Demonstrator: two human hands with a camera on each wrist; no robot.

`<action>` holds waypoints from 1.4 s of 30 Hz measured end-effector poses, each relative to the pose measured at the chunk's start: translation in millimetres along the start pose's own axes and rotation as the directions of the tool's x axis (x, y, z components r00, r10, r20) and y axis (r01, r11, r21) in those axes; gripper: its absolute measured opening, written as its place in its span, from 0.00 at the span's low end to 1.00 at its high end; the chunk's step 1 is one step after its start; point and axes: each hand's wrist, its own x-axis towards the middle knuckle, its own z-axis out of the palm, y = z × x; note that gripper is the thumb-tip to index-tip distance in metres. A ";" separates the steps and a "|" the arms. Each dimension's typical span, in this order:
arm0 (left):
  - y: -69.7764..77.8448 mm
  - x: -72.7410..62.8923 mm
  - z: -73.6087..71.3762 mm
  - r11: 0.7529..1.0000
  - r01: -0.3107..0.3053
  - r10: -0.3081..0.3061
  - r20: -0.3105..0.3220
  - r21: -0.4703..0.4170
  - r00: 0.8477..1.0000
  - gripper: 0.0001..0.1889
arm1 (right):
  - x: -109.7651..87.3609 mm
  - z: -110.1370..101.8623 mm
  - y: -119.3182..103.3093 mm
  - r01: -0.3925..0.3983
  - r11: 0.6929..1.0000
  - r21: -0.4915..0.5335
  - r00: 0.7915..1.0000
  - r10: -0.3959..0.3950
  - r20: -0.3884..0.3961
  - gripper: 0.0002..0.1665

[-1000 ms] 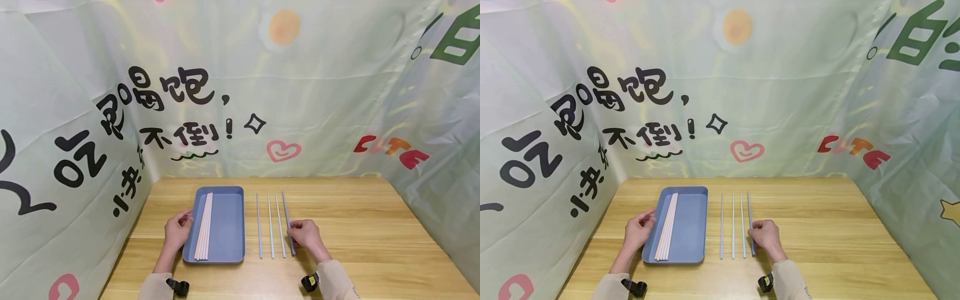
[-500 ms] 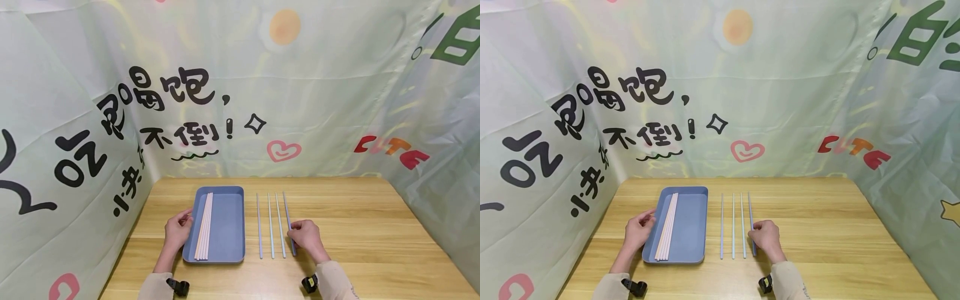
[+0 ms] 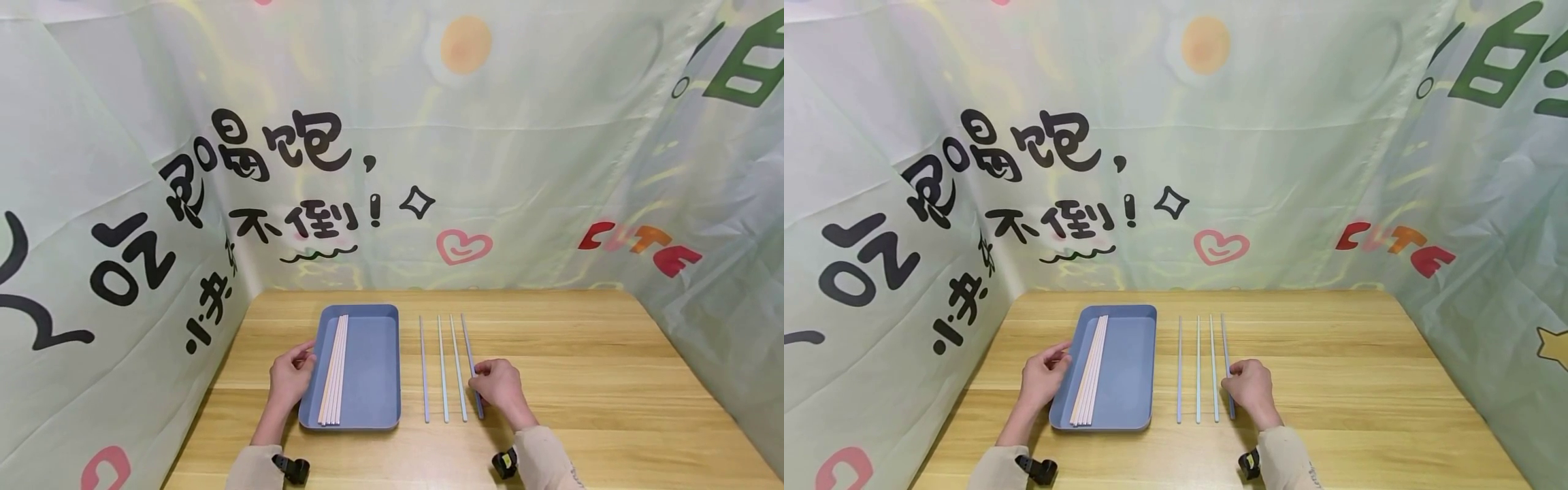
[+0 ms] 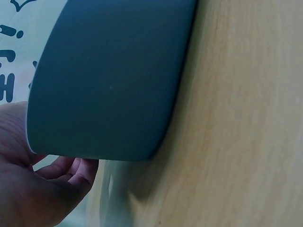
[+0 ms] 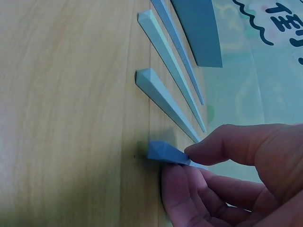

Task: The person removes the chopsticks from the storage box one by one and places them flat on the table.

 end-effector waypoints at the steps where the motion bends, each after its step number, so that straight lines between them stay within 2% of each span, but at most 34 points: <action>1: -0.2 0.1 0.1 1.000 0.003 -0.003 0.001 0.001 1.000 0.17 | 0.0 0.0 -0.1 -0.001 1.000 -0.003 1.000 0.001 0.001 0.18; 12: -0.6 0.4 0.1 1.000 0.001 -0.001 -0.002 -0.003 1.000 0.17 | -0.1 -2.7 -3.3 -0.003 1.000 0.002 1.000 0.003 0.007 0.19; 17: -0.4 0.0 -0.1 1.000 -0.011 0.011 -0.004 -0.006 1.000 0.17 | -0.8 -6.7 -9.1 0.024 1.000 -0.005 1.000 -0.024 0.005 0.19; 24: -1.1 0.2 -0.2 1.000 -0.014 0.014 -0.005 -0.007 1.000 0.17 | -1.7 -4.7 -25.0 0.053 0.991 0.119 0.998 -0.057 0.026 0.22; 35: -1.5 0.3 0.9 1.000 0.003 -0.003 -0.002 -0.013 1.000 0.17 | -4.0 17.3 -58.5 0.022 0.963 0.268 0.995 -0.047 0.085 0.22; 42: 0.3 0.4 0.2 1.000 0.003 -0.003 -0.011 -0.013 1.000 0.17 | -8.6 40.6 -85.1 0.048 0.950 0.308 0.988 -0.090 0.122 0.22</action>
